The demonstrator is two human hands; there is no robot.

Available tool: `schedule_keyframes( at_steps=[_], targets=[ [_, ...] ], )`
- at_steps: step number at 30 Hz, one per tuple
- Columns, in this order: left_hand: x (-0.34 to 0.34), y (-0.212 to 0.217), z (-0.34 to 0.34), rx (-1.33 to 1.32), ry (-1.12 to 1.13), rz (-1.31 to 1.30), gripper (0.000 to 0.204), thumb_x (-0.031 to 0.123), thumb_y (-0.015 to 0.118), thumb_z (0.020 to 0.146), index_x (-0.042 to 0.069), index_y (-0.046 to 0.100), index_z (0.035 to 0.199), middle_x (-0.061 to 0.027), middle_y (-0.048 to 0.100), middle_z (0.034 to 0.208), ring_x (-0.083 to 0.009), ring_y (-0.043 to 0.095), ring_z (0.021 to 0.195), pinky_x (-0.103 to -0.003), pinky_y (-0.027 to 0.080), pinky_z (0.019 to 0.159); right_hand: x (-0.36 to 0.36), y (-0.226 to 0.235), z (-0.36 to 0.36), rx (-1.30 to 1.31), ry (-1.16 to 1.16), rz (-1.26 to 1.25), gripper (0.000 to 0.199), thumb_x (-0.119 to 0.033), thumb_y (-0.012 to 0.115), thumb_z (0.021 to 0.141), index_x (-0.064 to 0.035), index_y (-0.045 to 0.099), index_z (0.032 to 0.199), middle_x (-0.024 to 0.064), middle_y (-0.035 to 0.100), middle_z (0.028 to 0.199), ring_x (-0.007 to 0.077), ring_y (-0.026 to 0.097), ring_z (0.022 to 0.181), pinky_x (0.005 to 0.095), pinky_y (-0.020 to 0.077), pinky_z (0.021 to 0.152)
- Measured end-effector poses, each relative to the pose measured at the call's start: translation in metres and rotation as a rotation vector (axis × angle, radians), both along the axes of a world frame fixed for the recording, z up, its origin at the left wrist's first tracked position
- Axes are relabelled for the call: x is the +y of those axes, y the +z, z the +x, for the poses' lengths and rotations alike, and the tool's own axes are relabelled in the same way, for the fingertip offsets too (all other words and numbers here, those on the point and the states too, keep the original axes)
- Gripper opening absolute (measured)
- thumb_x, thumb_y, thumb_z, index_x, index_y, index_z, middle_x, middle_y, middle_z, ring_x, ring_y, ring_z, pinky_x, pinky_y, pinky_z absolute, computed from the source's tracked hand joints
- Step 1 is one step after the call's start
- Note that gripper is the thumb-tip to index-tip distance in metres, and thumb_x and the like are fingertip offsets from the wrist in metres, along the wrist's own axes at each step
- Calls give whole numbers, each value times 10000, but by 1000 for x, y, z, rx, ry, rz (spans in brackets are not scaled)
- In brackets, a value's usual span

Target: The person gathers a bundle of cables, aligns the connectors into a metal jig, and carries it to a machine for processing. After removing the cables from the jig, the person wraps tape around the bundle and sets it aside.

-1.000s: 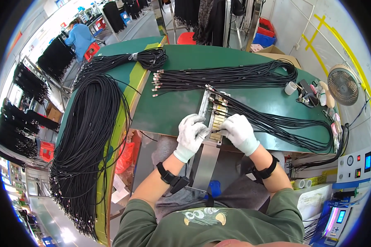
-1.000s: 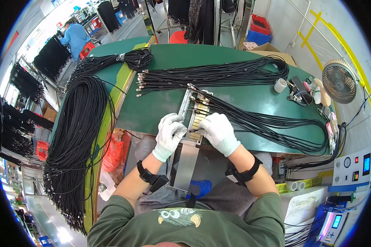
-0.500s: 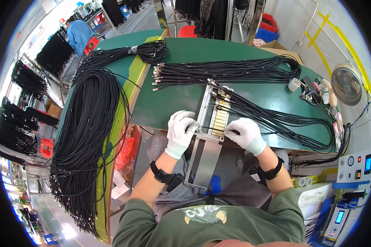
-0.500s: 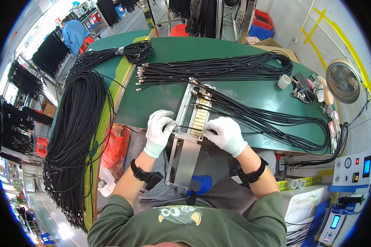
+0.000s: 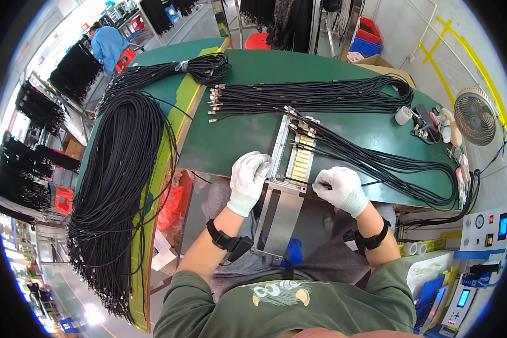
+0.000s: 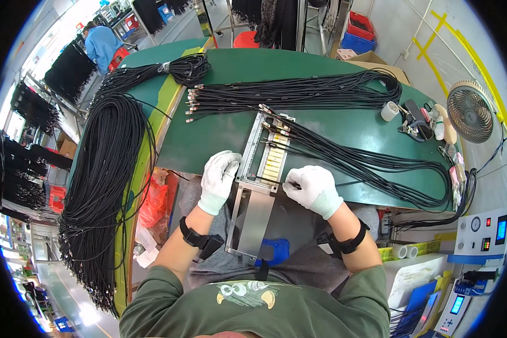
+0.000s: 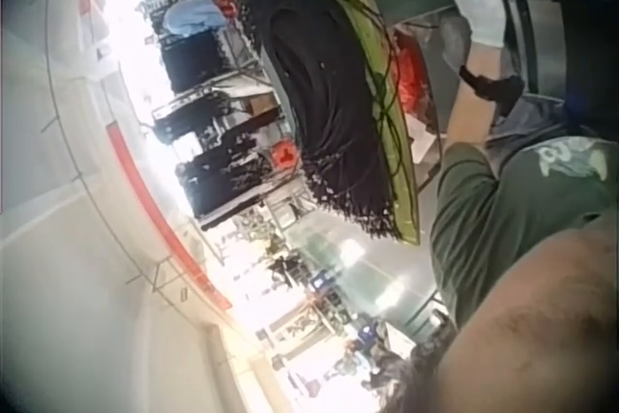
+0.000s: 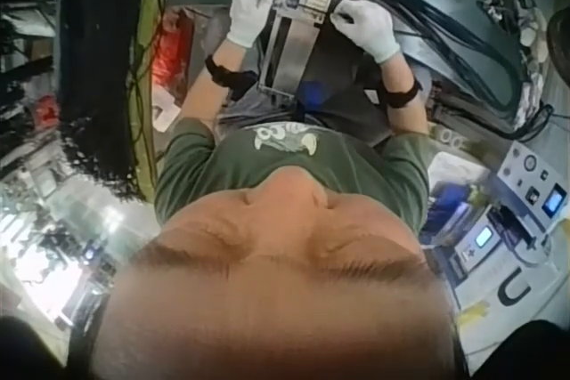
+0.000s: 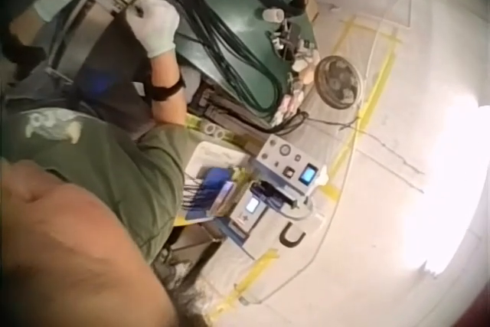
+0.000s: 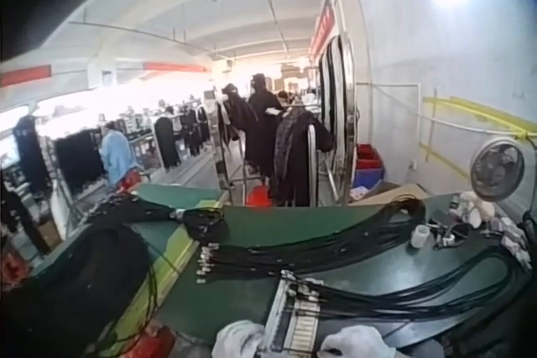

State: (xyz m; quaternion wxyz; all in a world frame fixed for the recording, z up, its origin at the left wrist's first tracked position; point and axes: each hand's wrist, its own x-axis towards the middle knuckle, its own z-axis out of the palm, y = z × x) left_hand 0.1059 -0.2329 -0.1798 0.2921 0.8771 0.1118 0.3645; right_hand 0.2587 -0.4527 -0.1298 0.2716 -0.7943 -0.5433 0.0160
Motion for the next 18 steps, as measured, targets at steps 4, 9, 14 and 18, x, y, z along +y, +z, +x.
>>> schedule_keyframes(
  at_steps=[4, 9, 14, 18],
  targets=[
    [-7, 11, 2, 10, -165, 46, 275, 298, 693, 872, 118, 735, 1075, -170, 648, 1232, -383, 560, 1207, -461, 436, 1036, 2, -3, 1, -45, 44, 40, 131, -239, 702, 787, -122, 666, 741, 85, 619, 637, 314, 631, 656, 441, 494, 614],
    [-20, 23, 4, 232, -313, 326, 452, 479, 736, 773, 199, 757, 1128, -237, 530, 1404, -476, 439, 1322, -553, 373, 1091, 3, -4, 5, -31, 12, -29, 152, -258, 713, 783, -117, 663, 753, 88, 638, 690, 314, 635, 705, 439, 497, 650],
    [-19, 13, 8, 206, -328, 317, 501, 512, 762, 706, 220, 764, 1113, -234, 520, 1420, -488, 417, 1336, -590, 350, 1094, 14, 1, 37, -144, -83, 49, 146, -225, 748, 765, -103, 671, 789, 65, 646, 792, 283, 616, 815, 408, 486, 727],
    [-21, 11, 9, 224, -287, 319, 489, 474, 774, 696, 208, 766, 1106, -224, 550, 1393, -483, 446, 1316, -555, 361, 1102, 16, -8, 56, -333, -193, -47, 127, -215, 734, 780, -109, 667, 807, 59, 630, 813, 287, 594, 854, 398, 472, 757]
  ],
)
